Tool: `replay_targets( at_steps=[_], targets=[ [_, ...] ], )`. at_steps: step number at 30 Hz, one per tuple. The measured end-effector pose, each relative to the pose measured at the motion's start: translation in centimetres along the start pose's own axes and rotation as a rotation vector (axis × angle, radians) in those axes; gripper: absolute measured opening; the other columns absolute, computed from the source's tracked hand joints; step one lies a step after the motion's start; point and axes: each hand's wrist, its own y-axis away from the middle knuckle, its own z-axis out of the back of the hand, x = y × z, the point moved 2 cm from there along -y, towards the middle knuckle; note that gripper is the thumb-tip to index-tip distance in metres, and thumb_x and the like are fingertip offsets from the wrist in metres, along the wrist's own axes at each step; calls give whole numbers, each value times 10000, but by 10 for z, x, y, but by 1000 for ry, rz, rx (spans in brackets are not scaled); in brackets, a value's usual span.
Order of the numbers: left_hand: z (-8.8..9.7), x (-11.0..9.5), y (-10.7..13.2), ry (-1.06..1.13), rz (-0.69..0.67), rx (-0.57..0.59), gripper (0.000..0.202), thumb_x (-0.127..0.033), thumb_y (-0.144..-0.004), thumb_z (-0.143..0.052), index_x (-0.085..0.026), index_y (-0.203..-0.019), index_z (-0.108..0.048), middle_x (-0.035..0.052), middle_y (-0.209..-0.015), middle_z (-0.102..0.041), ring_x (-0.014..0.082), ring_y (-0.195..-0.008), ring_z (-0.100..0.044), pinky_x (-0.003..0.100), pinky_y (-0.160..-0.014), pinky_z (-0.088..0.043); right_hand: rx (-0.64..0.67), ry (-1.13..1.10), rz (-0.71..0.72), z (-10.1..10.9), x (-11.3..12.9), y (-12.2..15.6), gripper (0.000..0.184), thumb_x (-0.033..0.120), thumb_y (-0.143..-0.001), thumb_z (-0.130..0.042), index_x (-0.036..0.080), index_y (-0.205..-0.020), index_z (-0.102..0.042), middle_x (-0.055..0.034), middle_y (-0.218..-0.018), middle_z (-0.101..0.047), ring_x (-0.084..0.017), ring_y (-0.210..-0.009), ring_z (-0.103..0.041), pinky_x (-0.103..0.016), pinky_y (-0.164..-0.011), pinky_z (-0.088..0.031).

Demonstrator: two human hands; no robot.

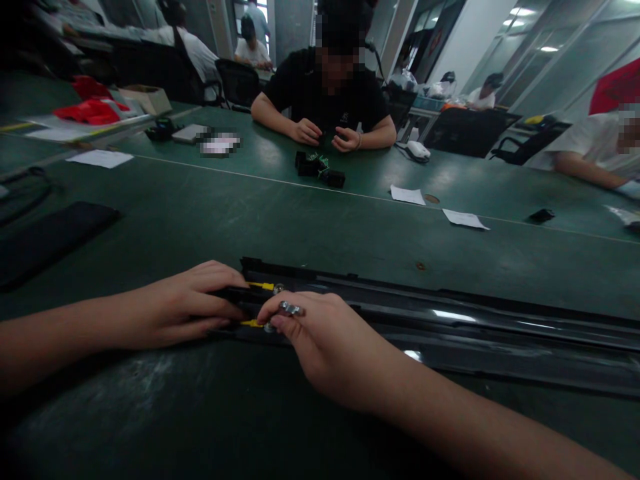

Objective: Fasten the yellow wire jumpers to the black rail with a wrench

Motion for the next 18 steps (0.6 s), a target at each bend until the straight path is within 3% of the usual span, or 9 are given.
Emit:
replay_targets(
  at_steps=[7,14,18],
  targets=[
    [-1,1,0,5,4,10,223,-172,-984,-574,-240,-1151,-706,94,-1268,-616,273,-1187,-562,439,-1053,-440,-38,-86,-50,-4,-5,-1,115,161,-987,-581,190,-917,-668,5,-870,-716,-127,-802,-673,-243,-752,-499],
    [2,-1,1,-2,1,4,211,-182,-989,-572,-233,-1136,-713,95,-1249,-623,270,-1167,-574,432,-1036,-452,5,-22,-22,0,-1,0,268,117,-1019,-458,207,-1122,-688,-17,-986,-746,-144,-860,-686,-275,-775,-511],
    [2,-2,0,0,-2,-1,215,-170,-980,-575,-232,-1130,-717,97,-1249,-628,270,-1165,-579,429,-1033,-458,17,-37,-12,-1,0,0,253,112,-1016,-475,212,-1117,-684,-19,-1041,-752,-152,-925,-693,-289,-819,-518]
  ],
)
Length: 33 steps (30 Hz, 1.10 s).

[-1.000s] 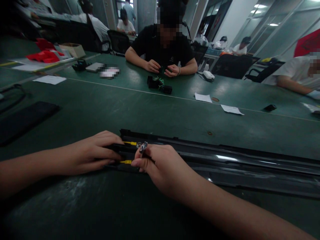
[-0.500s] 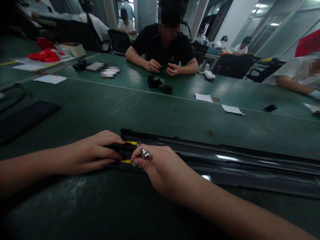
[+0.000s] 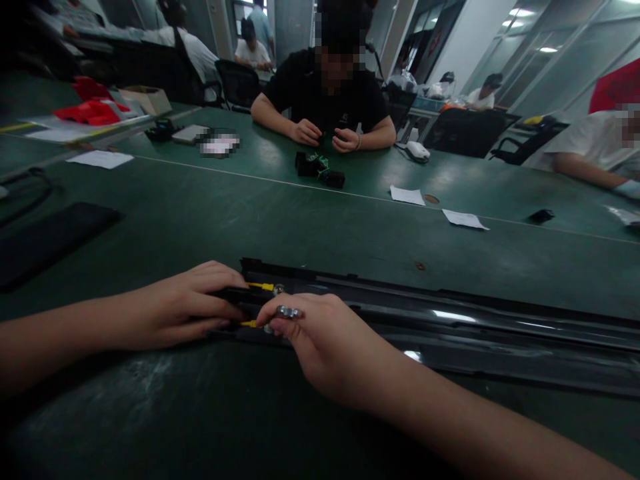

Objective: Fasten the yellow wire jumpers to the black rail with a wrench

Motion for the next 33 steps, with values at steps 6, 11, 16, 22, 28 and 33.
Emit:
replay_targets(
  at_steps=[6,11,16,22,28,33],
  targets=[
    [0,1,-1,-2,-6,-16,219,-163,-970,-595,-240,-1135,-716,93,-1249,-636,265,-1161,-582,414,-1033,-460,-25,-64,-51,-1,-2,-2,108,141,-967,-617,205,-899,-672,-7,-937,-744,-149,-860,-695,-281,-790,-521],
    [0,0,0,5,2,-1,228,-154,-964,-603,-237,-1144,-715,94,-1252,-633,268,-1164,-581,419,-1034,-460,-22,-52,-42,-2,-1,-2,108,145,-975,-601,194,-907,-669,-11,-928,-735,-146,-852,-684,-281,-789,-511],
    [-1,1,0,1,1,0,217,-171,-979,-591,-240,-1144,-713,95,-1260,-628,270,-1174,-575,424,-1044,-449,-4,-56,-100,-4,-2,1,195,131,-995,-517,207,-1042,-691,-15,-952,-741,-148,-823,-683,-281,-744,-518],
    [-2,2,1,-1,5,8,218,-182,-987,-577,-238,-1152,-709,101,-1269,-623,272,-1186,-568,435,-1054,-441,-17,27,-20,1,2,3,255,140,-1018,-478,217,-1129,-695,-21,-1012,-755,-150,-877,-693,-284,-782,-517],
    [-1,0,-1,10,11,-9,214,-170,-973,-589,-237,-1124,-724,99,-1240,-640,267,-1158,-584,419,-1032,-467,-20,-9,-5,-1,-2,2,233,120,-1004,-506,221,-1086,-700,-11,-1008,-765,-145,-875,-709,-283,-818,-533],
    [0,0,0,15,14,-6,213,-168,-966,-598,-241,-1118,-729,95,-1247,-642,268,-1162,-588,416,-1035,-474,-7,-49,-19,-1,-2,-2,163,124,-989,-566,211,-1000,-703,-9,-987,-766,-149,-892,-712,-284,-842,-529]
  ],
)
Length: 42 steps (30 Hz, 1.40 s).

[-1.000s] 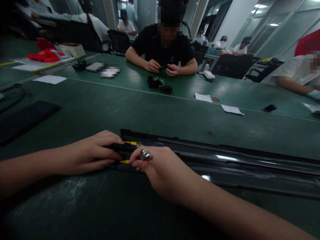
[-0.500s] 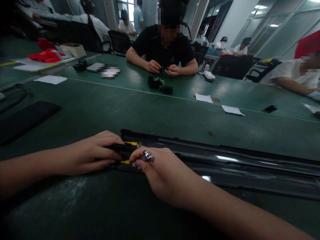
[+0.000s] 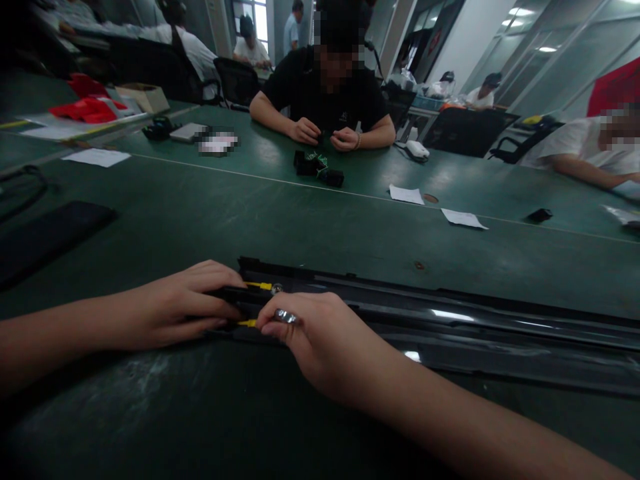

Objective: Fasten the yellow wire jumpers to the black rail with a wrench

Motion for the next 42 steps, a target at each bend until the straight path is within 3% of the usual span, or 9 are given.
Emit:
replay_targets(
  at_steps=[7,16,25,30,36,42],
  targets=[
    [-2,1,0,-11,-12,2,223,-167,-977,-585,-240,-1143,-715,95,-1260,-633,265,-1167,-582,411,-1035,-467,-68,1,-46,1,-1,0,105,163,-964,-632,207,-879,-676,13,-864,-727,-134,-805,-688,-256,-738,-503],
    [-1,1,0,-5,-10,-14,216,-168,-964,-602,-247,-1121,-727,91,-1241,-647,263,-1158,-598,403,-1036,-469,-8,45,-54,0,2,3,257,145,-1012,-492,235,-1128,-703,-6,-927,-747,-144,-799,-692,-280,-736,-519],
    [-1,1,0,-17,-11,18,219,-178,-991,-564,-235,-1146,-708,100,-1275,-616,278,-1187,-566,439,-1046,-444,-49,33,-57,0,-2,-1,126,187,-980,-617,204,-890,-704,13,-829,-742,-136,-764,-695,-264,-735,-512],
    [-1,0,0,-12,-12,18,213,-176,-992,-563,-225,-1139,-711,105,-1250,-622,276,-1166,-571,435,-1032,-451,-47,60,-33,0,1,3,175,151,-1000,-539,200,-1008,-707,-3,-891,-746,-139,-794,-697,-268,-750,-523],
    [-1,0,0,-15,-8,10,218,-163,-978,-579,-233,-1134,-714,97,-1243,-630,269,-1158,-579,420,-1026,-463,-5,79,10,0,4,3,270,120,-1014,-495,203,-1151,-712,-24,-1105,-773,-161,-1020,-712,-300,-920,-520],
    [-1,0,0,-16,-15,19,215,-178,-994,-558,-221,-1143,-707,106,-1260,-623,280,-1181,-570,440,-1044,-451,-44,48,-41,-2,-1,2,190,143,-1000,-531,199,-1019,-712,0,-883,-756,-135,-774,-712,-258,-724,-531]
  ],
)
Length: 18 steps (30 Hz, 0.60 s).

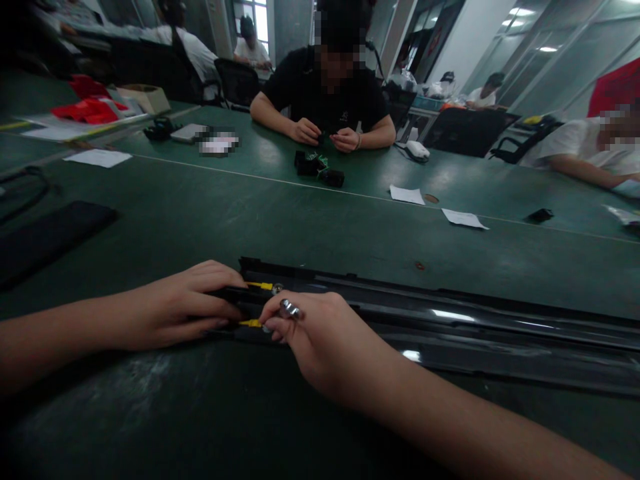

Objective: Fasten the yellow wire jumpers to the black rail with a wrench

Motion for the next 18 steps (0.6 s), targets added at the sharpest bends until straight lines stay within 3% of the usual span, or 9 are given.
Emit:
replay_targets(
  at_steps=[6,13,18],
  targets=[
    [-1,2,1,-2,7,9,211,-184,-997,-559,-228,-1144,-704,102,-1265,-616,280,-1184,-566,444,-1042,-439,-4,9,-11,2,0,-2,116,177,-981,-605,197,-944,-713,-3,-896,-766,-141,-795,-718,-262,-739,-528],
    [0,1,1,-1,6,-1,211,-182,-991,-569,-234,-1140,-709,96,-1263,-622,269,-1171,-571,419,-1037,-449,36,-98,13,0,1,0,233,109,-1003,-506,190,-1079,-711,-8,-949,-768,-122,-861,-736,-238,-786,-571],
    [0,1,1,-4,10,10,211,-186,-1004,-550,-227,-1144,-702,102,-1272,-607,275,-1183,-558,442,-1051,-431,-61,-99,-41,0,-1,-1,204,127,-1004,-484,154,-976,-684,-29,-871,-734,-123,-735,-731,-238,-702,-583]
  ],
)
